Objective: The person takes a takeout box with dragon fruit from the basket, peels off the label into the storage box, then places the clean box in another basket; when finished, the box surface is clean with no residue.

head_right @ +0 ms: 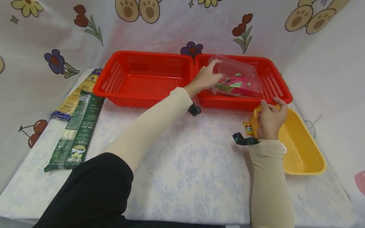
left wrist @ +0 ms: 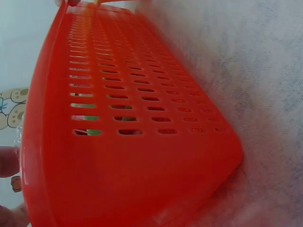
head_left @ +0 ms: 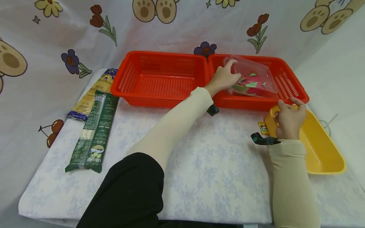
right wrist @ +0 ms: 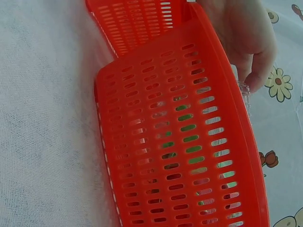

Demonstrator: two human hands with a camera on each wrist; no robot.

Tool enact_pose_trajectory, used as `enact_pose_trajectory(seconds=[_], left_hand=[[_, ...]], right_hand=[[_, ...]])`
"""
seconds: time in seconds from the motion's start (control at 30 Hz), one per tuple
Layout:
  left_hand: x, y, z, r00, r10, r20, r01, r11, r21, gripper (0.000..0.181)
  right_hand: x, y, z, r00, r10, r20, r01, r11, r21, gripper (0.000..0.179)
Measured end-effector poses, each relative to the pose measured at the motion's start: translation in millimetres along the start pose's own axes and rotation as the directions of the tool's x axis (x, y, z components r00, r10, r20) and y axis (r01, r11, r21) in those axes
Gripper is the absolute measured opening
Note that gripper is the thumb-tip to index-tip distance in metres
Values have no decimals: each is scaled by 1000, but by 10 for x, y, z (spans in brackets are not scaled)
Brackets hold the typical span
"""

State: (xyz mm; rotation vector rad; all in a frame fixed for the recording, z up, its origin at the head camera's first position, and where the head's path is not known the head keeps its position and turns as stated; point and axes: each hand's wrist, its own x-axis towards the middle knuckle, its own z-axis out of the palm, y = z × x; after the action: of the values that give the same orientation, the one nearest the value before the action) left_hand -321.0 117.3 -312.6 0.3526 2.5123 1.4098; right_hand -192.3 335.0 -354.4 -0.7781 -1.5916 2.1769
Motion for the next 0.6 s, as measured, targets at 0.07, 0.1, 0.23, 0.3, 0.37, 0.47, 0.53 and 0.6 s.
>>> enact_pose_trajectory(seconds=[0.07,0.1,0.23,0.3,0.37,0.47,0.53,0.6], left_hand=[[15,23,0,999,-22,24,23,999,-36,60],[24,32,3,999,-33,36,35,998,-60,61],[65,80,59,993,-86,84,98,983,-154,63],[83,86,110,988,-104,111,123,976,-181,65],[100,77,161,979,-126,159,157,968,-197,67],[122,47,224,966,-148,210,192,959,-207,68],[137,34,254,963,-157,220,204,955,-215,68],[150,35,283,968,-157,197,199,956,-214,68]], right_hand=[[4,-4,2,1000,-2,-6,2,1000,-3,60],[5,-3,2,1000,-3,-8,3,1000,-3,60],[17,-13,0,1000,-6,-20,5,999,-42,61],[19,-11,-3,1000,-5,-23,4,998,-56,60],[13,-4,-5,1000,-1,-31,-1,998,-65,59],[6,13,-5,999,-6,-35,4,998,-66,58],[4,20,-7,999,-16,-37,13,997,-73,58],[10,18,-15,999,-31,-36,28,997,-79,58]])
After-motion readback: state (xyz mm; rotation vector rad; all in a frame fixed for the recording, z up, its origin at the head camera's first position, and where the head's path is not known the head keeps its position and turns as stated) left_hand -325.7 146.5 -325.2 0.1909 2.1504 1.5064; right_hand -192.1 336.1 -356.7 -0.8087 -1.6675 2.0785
